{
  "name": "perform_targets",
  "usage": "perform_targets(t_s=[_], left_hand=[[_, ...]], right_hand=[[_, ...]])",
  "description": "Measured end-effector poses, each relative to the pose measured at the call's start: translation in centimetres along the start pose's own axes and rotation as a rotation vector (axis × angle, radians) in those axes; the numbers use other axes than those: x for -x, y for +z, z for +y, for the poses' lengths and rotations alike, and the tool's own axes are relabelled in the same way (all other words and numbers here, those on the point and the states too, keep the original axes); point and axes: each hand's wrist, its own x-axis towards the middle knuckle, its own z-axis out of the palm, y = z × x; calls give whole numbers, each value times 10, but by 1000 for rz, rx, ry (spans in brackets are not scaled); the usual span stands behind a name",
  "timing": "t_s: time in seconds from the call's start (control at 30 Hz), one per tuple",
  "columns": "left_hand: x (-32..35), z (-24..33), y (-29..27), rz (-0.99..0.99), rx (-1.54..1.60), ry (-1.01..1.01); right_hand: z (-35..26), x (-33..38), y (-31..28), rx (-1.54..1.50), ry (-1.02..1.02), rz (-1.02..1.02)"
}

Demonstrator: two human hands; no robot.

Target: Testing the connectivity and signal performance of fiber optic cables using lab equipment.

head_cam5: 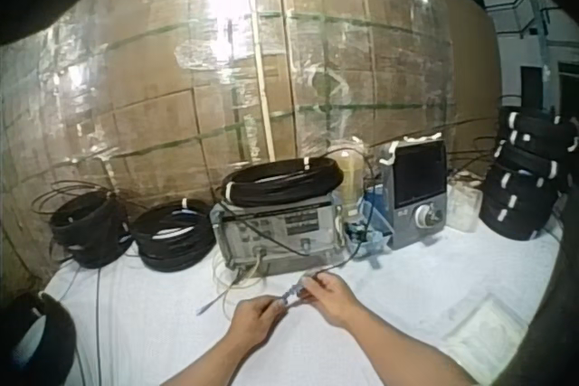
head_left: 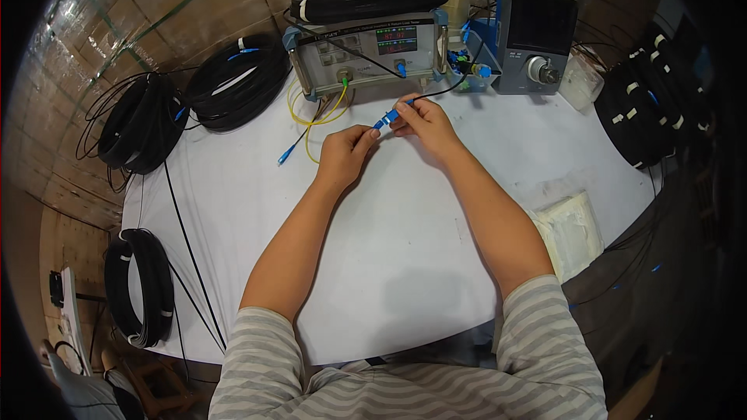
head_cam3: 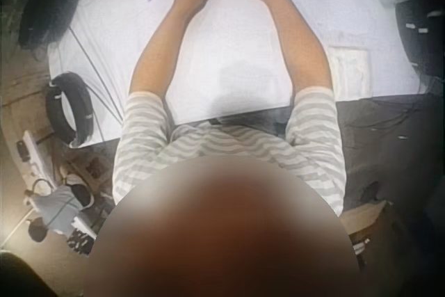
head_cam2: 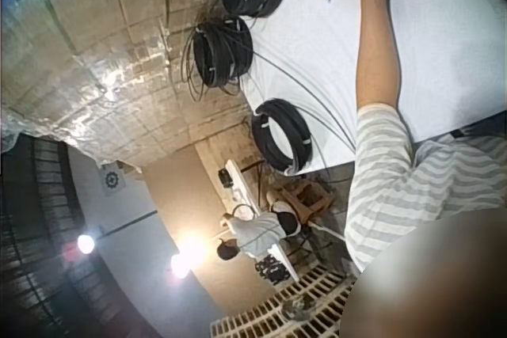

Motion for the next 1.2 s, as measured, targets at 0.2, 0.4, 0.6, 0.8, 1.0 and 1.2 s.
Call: perform_targets(t_s=[0.2,0.4,0.6,0.8,1.0,1.2], left_hand=[[0,-3,-1,22,-46,60],[-1,-4,-2,-20,60,30],[0,-7,-3,-69,111,24],[0,-8,-3,-59,145,3],[9,8,-8,36,-236,191],[50,155,-71,-226,-322,705]], right_hand=[[-1,1,2,-3,2,-8],[-5,4,3,21,-24,-12],[-8,4,3,161,-12,-57],[-13,10,7,163,-47,-85],[4,1,11,96,-3,-49],[8,4,-11,20,1,75]])
